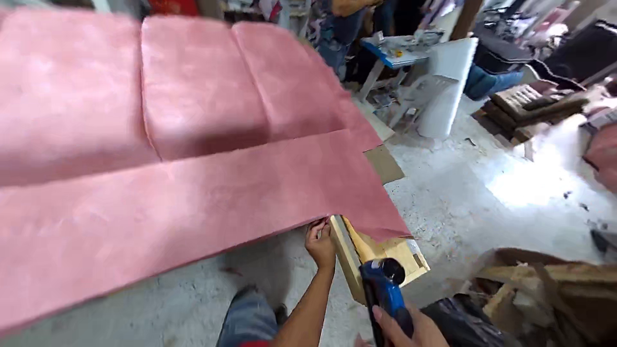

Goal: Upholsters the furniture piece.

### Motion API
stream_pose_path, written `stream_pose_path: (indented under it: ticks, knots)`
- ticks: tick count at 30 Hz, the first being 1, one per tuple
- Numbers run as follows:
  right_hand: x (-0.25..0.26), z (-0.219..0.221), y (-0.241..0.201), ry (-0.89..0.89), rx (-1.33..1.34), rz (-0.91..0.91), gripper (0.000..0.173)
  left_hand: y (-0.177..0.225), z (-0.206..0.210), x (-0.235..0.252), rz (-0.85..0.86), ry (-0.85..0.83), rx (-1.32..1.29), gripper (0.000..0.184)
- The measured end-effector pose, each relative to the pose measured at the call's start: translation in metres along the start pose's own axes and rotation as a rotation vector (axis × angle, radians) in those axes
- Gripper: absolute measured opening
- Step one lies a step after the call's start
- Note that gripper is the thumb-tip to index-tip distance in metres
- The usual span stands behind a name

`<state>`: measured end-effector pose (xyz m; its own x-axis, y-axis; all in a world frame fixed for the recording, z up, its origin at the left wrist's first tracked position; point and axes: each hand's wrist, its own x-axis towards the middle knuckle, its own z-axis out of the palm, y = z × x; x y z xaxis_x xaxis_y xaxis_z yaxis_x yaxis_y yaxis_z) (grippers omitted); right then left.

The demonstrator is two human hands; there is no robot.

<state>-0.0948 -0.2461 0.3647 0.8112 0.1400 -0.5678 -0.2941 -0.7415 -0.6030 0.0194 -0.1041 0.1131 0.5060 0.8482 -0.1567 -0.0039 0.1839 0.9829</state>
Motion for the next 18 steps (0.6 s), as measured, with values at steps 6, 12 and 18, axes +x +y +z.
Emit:
stream_pose_path:
  ticks: [6, 12, 18]
  knots:
    - [0.071, -0.032, -0.080, 0.001, -0.755, -0.292, 0.045, -0.014, -0.020, 0.014, -0.005, -0.229, 0.092, 0.017]
    - [0.150, -0.037, -0.163, -0.265, -1.158, -0.589, 0.050, -0.034, -0.044, 0.041, -0.949, -0.525, -0.744, 0.051]
    - [0.193, 0.007, -0.245, -0.586, -1.533, -0.682, 0.038, -0.021, -0.016, 0.039, -0.972, -0.440, -0.865, 0.022]
